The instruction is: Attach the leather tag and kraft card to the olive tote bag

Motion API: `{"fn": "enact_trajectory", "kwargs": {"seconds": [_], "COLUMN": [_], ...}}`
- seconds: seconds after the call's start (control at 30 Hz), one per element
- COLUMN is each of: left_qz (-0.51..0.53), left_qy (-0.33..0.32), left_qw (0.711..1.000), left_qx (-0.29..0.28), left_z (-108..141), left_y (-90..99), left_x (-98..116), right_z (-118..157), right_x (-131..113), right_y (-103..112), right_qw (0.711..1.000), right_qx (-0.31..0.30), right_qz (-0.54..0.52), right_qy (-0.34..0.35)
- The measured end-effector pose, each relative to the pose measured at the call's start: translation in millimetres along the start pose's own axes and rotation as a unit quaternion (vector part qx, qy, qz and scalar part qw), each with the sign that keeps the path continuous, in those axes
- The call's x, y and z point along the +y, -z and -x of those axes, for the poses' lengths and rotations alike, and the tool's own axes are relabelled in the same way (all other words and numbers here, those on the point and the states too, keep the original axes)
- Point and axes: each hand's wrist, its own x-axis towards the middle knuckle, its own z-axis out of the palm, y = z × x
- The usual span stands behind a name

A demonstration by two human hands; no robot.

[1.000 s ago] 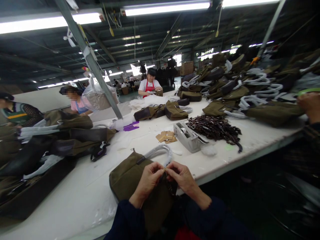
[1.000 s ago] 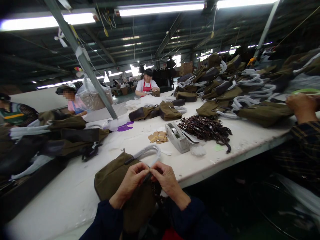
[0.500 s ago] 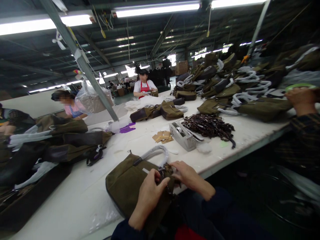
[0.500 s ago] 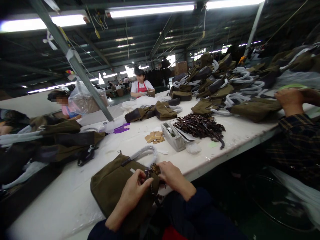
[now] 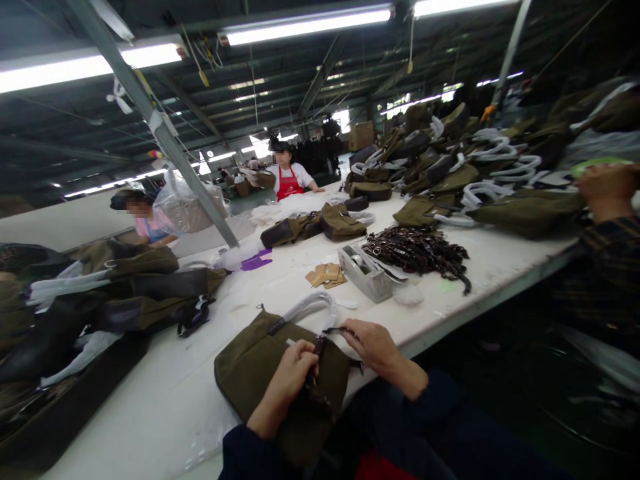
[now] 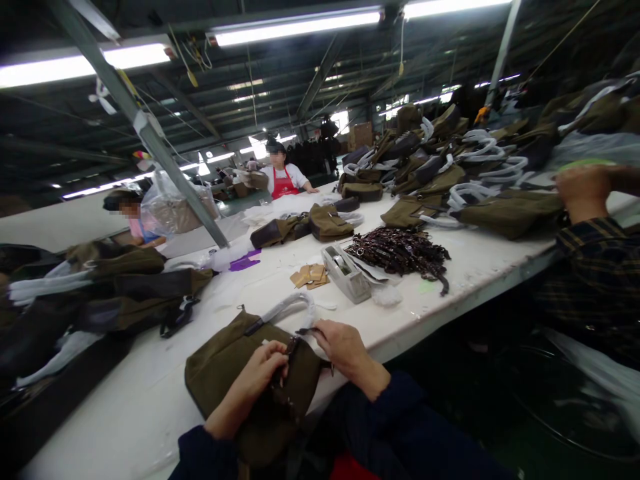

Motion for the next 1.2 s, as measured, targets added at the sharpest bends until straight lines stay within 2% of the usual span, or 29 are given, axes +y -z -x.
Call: {"fn": "enact_trajectory", "kwargs": {"seconds": [0.13,0.3,0.57,0.7,0.9,1.07,1.2], "left_qz": [0.056,0.091,0.098,0.113,0.141,0.091,0.02], "left_qy": [0.059,0.037,0.011,0.03,0.056,0.013,-0.011], "left_qw": [0.996,0.993,0.991,0.992,0.988,0.996,1.0], "left_qx": [-0.048,-0.072,-0.088,-0.057,0.008,-0.018,-0.014], "left_z": [1,5,13,11,2,-1,5], "left_y": [2.8,7.2,12.4,17.7,34.4,31.0,22.9], "left_x": [3,6,14,13,16,32,29], "right_z": [1,9,18,19,24,21,17], "right_x": [-27,-50,-49,-49,-46,-50,-57], "right_y": [1,-20,-43,-43,-40,-45,-52], "right_qw": [0.999,0.995,0.994,0.994,0.99,0.98,0.986], "right_qx": [0.04,0.079,0.088,0.088,0.076,0.077,0.083], "right_qz": [-0.023,-0.061,-0.052,-0.049,0.01,0.066,0.035], "right_qy": [-0.001,0.01,0.036,0.046,0.117,0.172,0.138]}}
